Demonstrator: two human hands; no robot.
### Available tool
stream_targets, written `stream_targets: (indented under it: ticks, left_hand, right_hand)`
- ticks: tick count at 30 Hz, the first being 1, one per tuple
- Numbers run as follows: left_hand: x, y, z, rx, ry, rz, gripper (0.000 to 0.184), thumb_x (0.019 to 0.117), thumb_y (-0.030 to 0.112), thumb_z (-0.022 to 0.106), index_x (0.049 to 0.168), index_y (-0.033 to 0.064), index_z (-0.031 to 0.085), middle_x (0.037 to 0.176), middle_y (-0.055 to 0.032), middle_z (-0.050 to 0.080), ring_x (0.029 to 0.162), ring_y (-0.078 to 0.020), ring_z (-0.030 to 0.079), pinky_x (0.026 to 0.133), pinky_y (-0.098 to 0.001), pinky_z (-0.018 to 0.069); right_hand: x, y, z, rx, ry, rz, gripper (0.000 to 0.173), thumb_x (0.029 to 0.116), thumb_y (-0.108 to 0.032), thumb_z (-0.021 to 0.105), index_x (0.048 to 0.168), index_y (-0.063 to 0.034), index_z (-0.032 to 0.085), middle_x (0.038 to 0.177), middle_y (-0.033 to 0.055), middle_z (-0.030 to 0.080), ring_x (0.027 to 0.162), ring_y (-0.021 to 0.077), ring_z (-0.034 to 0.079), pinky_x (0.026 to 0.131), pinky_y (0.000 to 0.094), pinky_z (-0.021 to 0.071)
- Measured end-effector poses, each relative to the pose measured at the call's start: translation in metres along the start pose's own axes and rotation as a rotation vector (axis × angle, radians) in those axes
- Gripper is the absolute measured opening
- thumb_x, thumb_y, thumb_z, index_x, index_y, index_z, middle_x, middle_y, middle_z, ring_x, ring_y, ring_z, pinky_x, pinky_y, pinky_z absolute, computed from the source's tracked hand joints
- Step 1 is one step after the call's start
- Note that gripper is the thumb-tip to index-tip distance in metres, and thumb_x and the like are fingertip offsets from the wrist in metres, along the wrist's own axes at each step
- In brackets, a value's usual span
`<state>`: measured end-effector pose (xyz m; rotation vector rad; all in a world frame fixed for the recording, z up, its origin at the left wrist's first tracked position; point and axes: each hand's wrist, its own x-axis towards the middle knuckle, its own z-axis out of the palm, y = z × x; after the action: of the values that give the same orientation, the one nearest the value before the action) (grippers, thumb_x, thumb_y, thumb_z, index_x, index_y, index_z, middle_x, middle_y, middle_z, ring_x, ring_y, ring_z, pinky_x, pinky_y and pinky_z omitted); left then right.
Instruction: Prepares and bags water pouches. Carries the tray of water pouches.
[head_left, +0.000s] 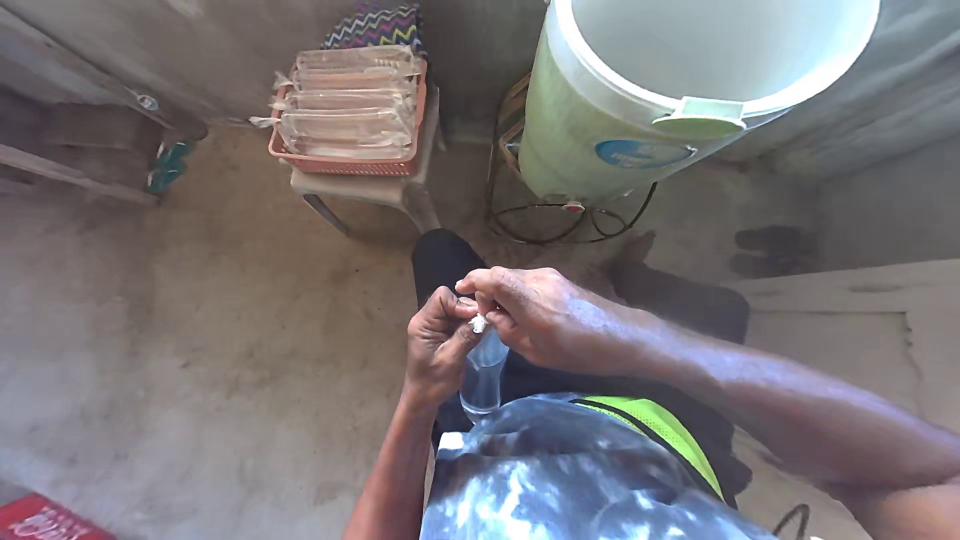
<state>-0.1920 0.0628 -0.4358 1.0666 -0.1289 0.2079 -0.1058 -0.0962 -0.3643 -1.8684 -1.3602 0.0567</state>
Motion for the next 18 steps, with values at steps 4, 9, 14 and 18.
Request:
stream_targets:
  ticks: [4, 9, 14, 18]
  left_hand:
    - [0.001, 0.0, 0.003, 0.012, 0.014, 0.028, 0.019, 0.0925, 0.0, 0.068, 0.103, 0.0156, 0.072, 0.097, 0.0074, 0.074, 0.087, 0.0005, 0.068, 0.08, -0.0197, 0.058]
    - [-0.001, 0.001, 0.009, 0.146, 0.034, 0.143, 0.024, 0.0976, 0.002, 0.063, 0.114, 0.0191, 0.069, 0.103, 0.0099, 0.073, 0.092, 0.0017, 0.068, 0.084, -0.0184, 0.0573]
    - [0.001, 0.002, 0.009, 0.326, 0.007, 0.244, 0.021, 0.1003, 0.002, 0.06, 0.114, 0.0158, 0.068, 0.1, 0.0095, 0.072, 0.091, 0.0027, 0.067, 0.085, -0.0176, 0.0565]
    - [0.003, 0.006, 0.004, 0.392, -0.05, 0.218, 0.017, 0.0997, 0.003, 0.06, 0.11, 0.0152, 0.066, 0.1, 0.0104, 0.071, 0.093, 0.0041, 0.065, 0.086, -0.0173, 0.0557]
  right_hand:
    - [0.004, 0.0, 0.006, -0.005, 0.004, 0.013, 0.018, 0.0941, 0.001, 0.052, 0.11, 0.0027, 0.06, 0.081, 0.009, 0.061, 0.069, 0.0139, 0.059, 0.065, 0.0229, 0.053]
    - [0.004, 0.001, 0.015, 0.011, 0.045, 0.049, 0.018, 0.0914, 0.0, 0.055, 0.109, 0.0018, 0.057, 0.084, 0.0104, 0.062, 0.072, 0.015, 0.062, 0.066, 0.0241, 0.0541]
    - [0.007, 0.0, 0.016, 0.004, 0.042, 0.058, 0.017, 0.0923, -0.002, 0.057, 0.109, 0.0011, 0.055, 0.082, 0.0077, 0.06, 0.07, 0.0119, 0.058, 0.064, 0.0215, 0.0521]
    - [0.008, -0.001, 0.015, 0.061, 0.009, 0.101, 0.018, 0.0925, -0.002, 0.057, 0.109, 0.0007, 0.053, 0.08, 0.0057, 0.056, 0.067, 0.0095, 0.055, 0.062, 0.0203, 0.0506]
